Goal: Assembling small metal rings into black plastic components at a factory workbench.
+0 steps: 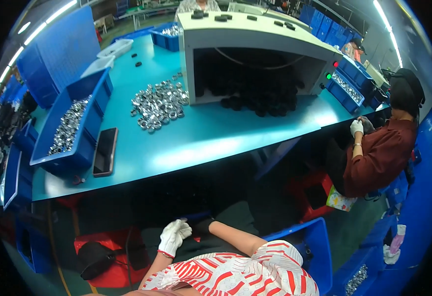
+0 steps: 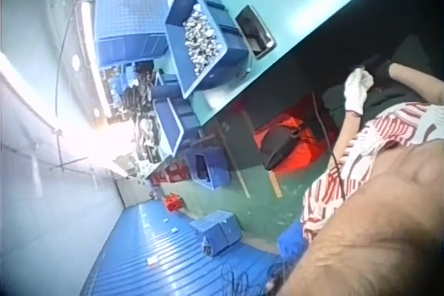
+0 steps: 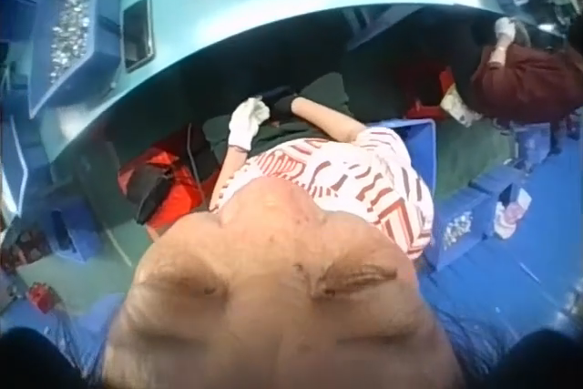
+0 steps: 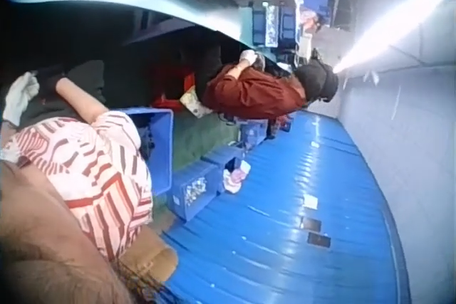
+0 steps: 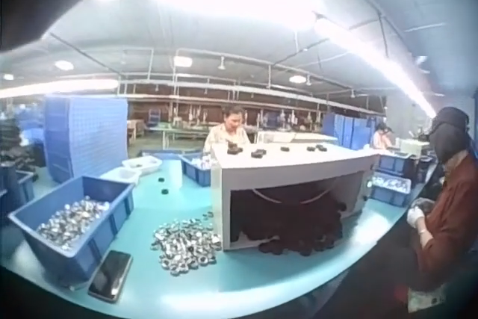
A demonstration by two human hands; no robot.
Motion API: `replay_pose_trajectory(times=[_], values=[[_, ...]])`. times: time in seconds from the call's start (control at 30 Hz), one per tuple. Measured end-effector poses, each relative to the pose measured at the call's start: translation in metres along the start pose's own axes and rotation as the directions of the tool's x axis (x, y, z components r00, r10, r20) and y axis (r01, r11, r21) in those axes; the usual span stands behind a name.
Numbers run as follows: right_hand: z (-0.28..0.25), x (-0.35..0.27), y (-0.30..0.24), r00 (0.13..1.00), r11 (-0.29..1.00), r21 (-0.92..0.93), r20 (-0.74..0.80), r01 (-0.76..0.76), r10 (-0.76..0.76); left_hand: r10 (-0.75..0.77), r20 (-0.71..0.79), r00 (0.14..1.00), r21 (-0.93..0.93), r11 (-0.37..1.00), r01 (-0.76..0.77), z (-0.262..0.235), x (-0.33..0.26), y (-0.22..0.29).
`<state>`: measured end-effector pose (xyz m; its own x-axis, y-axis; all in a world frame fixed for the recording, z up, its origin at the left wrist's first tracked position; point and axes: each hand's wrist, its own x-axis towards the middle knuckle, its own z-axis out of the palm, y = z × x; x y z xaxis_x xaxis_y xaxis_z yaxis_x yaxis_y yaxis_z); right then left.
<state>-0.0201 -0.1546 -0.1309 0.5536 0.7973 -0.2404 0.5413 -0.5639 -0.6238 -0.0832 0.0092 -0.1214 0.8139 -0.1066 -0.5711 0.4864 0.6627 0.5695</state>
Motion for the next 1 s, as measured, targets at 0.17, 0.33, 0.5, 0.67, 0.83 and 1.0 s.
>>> replay_pose_trajectory(times=[0.17,0.33,0.5,0.67,0.83,1.0], values=[[0.005,-0.012,-0.01,0.989,0.988,-0.062,0.037,-0.14,0.143,0.043,0.028,0.999,0.027,0.999,-0.044,-0.005,-0.003,-0.004],[0.0,-0.018,-0.025,0.982,0.982,-0.047,0.02,-0.185,0.186,0.069,0.019,0.997,0.084,0.994,-0.07,0.001,-0.009,-0.003],[-0.002,-0.026,-0.031,0.988,0.978,-0.158,-0.097,-0.135,0.121,0.08,0.028,0.996,0.081,0.993,-0.082,0.002,-0.012,-0.004],[0.043,0.011,0.014,0.954,0.937,-0.306,0.187,-0.169,0.233,0.147,0.016,0.989,0.155,0.977,-0.147,0.005,-0.02,-0.01],[0.056,0.026,0.014,0.949,0.929,-0.326,0.197,-0.174,0.247,0.21,0.071,0.975,0.2,0.955,-0.22,-0.005,-0.025,-0.013],[0.06,0.025,0.008,0.998,0.98,-0.189,0.006,-0.059,0.062,0.21,0.141,0.968,0.193,0.953,-0.235,-0.009,-0.03,-0.011]])
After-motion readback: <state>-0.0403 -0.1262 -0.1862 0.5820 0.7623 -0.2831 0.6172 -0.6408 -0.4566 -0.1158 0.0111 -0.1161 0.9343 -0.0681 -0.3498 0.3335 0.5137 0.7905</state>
